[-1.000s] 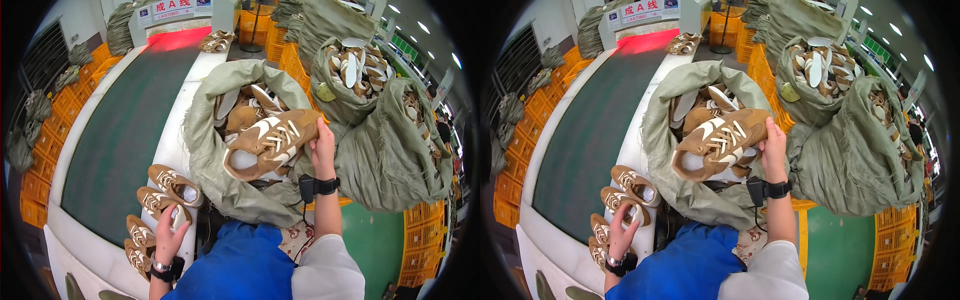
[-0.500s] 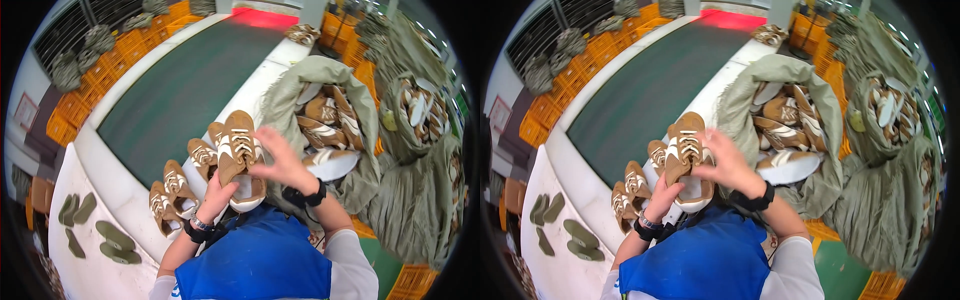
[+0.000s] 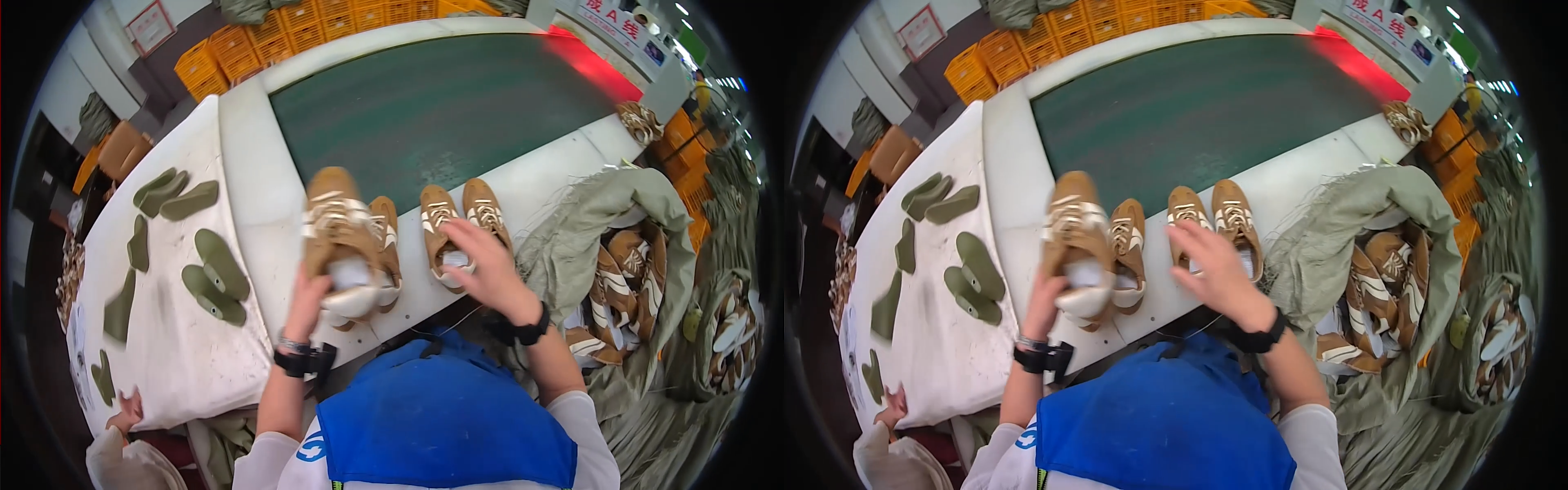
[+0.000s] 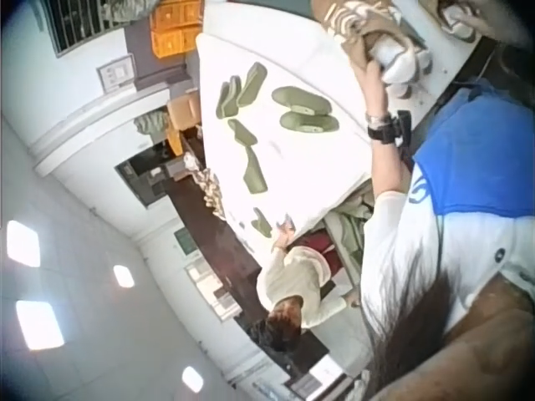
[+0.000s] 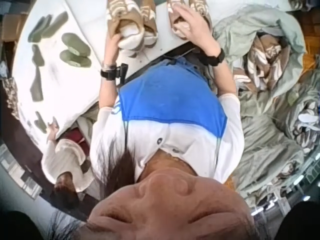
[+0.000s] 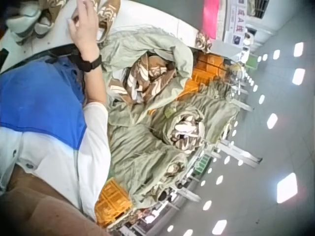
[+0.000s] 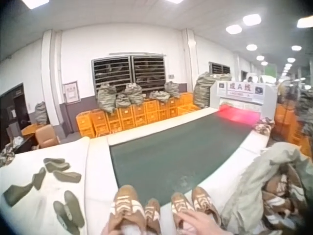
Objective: Picking shoes from bags and placing them on a conveyor belt along with corresponding shoe lasts.
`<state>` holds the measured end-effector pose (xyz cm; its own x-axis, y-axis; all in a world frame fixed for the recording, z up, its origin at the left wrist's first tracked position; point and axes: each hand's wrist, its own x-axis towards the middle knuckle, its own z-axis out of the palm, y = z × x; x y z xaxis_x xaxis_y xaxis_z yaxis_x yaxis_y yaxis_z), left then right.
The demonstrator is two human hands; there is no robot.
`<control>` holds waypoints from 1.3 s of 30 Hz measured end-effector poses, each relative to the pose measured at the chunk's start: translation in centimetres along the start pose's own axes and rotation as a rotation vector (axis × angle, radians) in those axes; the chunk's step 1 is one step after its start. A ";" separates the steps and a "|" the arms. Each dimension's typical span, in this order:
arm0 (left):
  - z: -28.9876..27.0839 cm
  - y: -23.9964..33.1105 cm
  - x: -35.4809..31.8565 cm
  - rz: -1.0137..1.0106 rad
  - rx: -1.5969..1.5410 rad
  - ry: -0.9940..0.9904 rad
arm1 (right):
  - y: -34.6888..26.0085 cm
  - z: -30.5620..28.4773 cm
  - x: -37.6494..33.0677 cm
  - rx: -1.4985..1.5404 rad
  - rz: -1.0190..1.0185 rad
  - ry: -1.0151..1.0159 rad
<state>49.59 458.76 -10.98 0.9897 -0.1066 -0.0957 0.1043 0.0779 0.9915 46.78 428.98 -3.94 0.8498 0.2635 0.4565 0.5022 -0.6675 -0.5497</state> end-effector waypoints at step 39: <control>2.1 -0.7 0.7 0.484 1.314 -0.165 | -1.0 -20.9 -19.8 0.190 0.506 1.121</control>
<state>50.05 456.59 -11.54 0.8684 -0.4563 0.1940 -0.4951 -0.8194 0.2890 26.14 409.83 2.18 0.3961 -0.7958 0.4581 0.2530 -0.3850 -0.8876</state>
